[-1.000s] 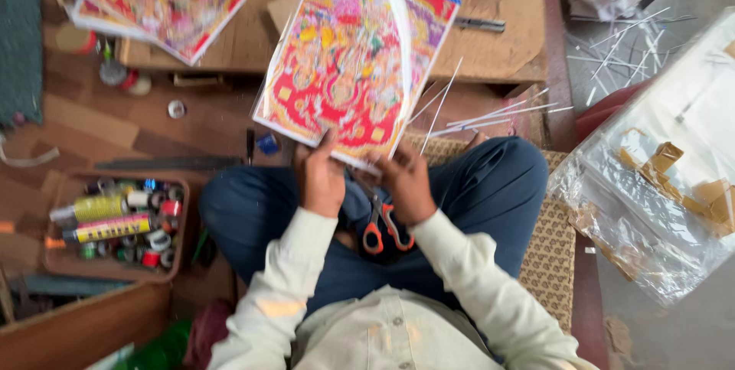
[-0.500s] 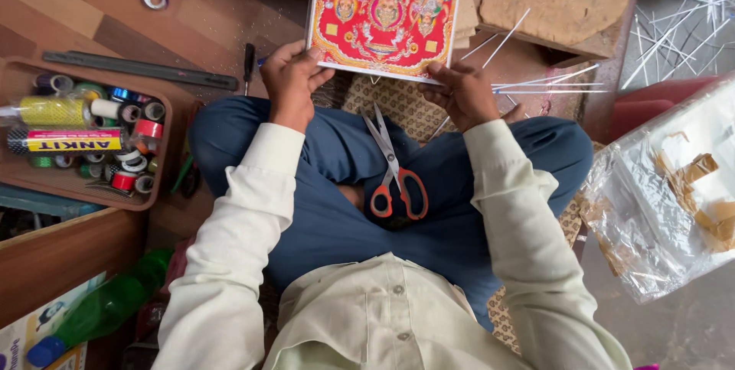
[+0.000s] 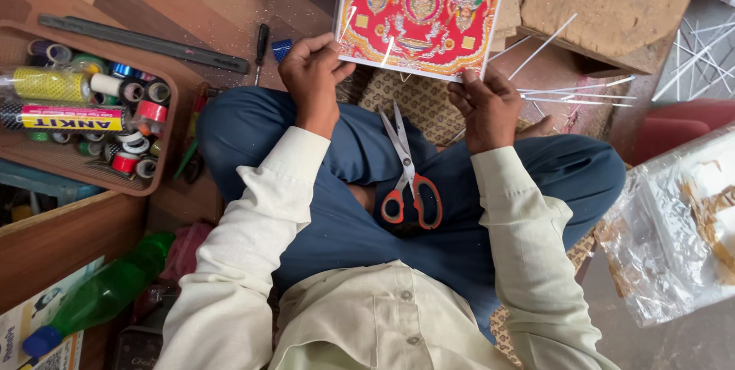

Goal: The person assembles a decorative frame by placing a printed image onto a cardboard backing, securing it with zip ties, and attaching a blue polka-dotted ribbon border. They use scissors to trim the ribbon and zip ties, and a utility knife to cut the ribbon ends.

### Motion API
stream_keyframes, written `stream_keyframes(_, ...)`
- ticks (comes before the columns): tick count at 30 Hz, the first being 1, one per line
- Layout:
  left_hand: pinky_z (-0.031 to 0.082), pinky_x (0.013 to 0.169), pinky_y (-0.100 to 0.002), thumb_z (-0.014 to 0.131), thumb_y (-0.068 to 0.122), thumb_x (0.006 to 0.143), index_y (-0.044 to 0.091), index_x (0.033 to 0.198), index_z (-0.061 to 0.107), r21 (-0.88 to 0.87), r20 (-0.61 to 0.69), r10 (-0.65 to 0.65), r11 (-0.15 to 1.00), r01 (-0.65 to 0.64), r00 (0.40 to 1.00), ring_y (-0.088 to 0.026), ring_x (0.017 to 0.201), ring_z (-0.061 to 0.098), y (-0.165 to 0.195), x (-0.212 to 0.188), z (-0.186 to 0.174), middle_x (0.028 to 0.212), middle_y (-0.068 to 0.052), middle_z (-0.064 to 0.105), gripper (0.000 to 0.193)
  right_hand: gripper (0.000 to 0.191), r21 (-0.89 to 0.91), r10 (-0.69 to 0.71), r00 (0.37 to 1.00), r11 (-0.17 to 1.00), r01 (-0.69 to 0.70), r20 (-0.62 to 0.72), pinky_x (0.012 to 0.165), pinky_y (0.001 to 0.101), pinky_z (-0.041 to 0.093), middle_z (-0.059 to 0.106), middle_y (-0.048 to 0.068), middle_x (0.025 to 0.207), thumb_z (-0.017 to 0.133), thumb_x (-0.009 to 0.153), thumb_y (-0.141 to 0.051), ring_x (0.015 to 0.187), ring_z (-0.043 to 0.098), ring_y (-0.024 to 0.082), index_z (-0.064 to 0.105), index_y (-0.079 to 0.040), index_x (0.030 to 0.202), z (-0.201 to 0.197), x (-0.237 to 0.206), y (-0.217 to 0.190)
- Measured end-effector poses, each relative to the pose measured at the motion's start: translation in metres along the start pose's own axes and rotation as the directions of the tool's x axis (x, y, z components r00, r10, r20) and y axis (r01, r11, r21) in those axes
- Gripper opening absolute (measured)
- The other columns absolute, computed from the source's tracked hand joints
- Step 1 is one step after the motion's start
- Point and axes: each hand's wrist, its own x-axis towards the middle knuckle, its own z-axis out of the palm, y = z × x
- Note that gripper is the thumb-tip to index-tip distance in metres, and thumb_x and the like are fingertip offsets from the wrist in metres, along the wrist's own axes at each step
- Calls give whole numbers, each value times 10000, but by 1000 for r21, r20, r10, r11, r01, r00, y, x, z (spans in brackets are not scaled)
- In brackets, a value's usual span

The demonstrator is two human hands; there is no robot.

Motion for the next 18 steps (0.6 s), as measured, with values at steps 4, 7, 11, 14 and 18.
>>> stream_keyframes(4,667,688,-357,695,-14,904,-67,1012,667,-4,-2,15,1000,-15,1000,-214,810,743,0,0,-1,963,-161,740,124,326,-53,-90,992,995,86,-83,674,278,613,740,155,986,739,947,-59,780,745,196,628,68,1227,5,0,5)
stream_keyframes(7,662,688,-356,714,-28,897,-65,983,657,-14,15,31,999,-30,999,-217,812,743,-1,-2,0,946,-170,741,109,342,-14,-110,988,994,109,-105,666,276,611,746,146,985,721,957,-58,762,732,184,648,80,1261,3,0,9)
stream_keyframes(11,674,700,-352,705,-18,911,-58,967,651,1,21,6,1000,-6,1000,-217,812,755,0,-4,-1,950,-169,747,87,355,26,-105,990,994,108,-95,675,270,615,754,136,996,699,961,-57,756,723,168,656,78,1286,-5,2,13)
stream_keyframes(14,683,725,-350,701,-22,908,-59,974,647,-4,35,-20,1000,20,999,-217,821,761,2,-6,0,963,-171,748,92,356,43,-120,989,991,124,-86,682,270,615,757,139,1005,693,962,-59,765,727,169,655,81,1288,-8,7,13)
stream_keyframes(18,683,754,-357,709,-44,897,-61,969,629,-69,48,-31,997,34,998,-227,830,760,1,-3,6,973,-186,738,109,376,59,-171,977,982,180,-127,660,284,613,747,144,989,713,947,-55,749,731,177,629,91,1283,-6,23,12)
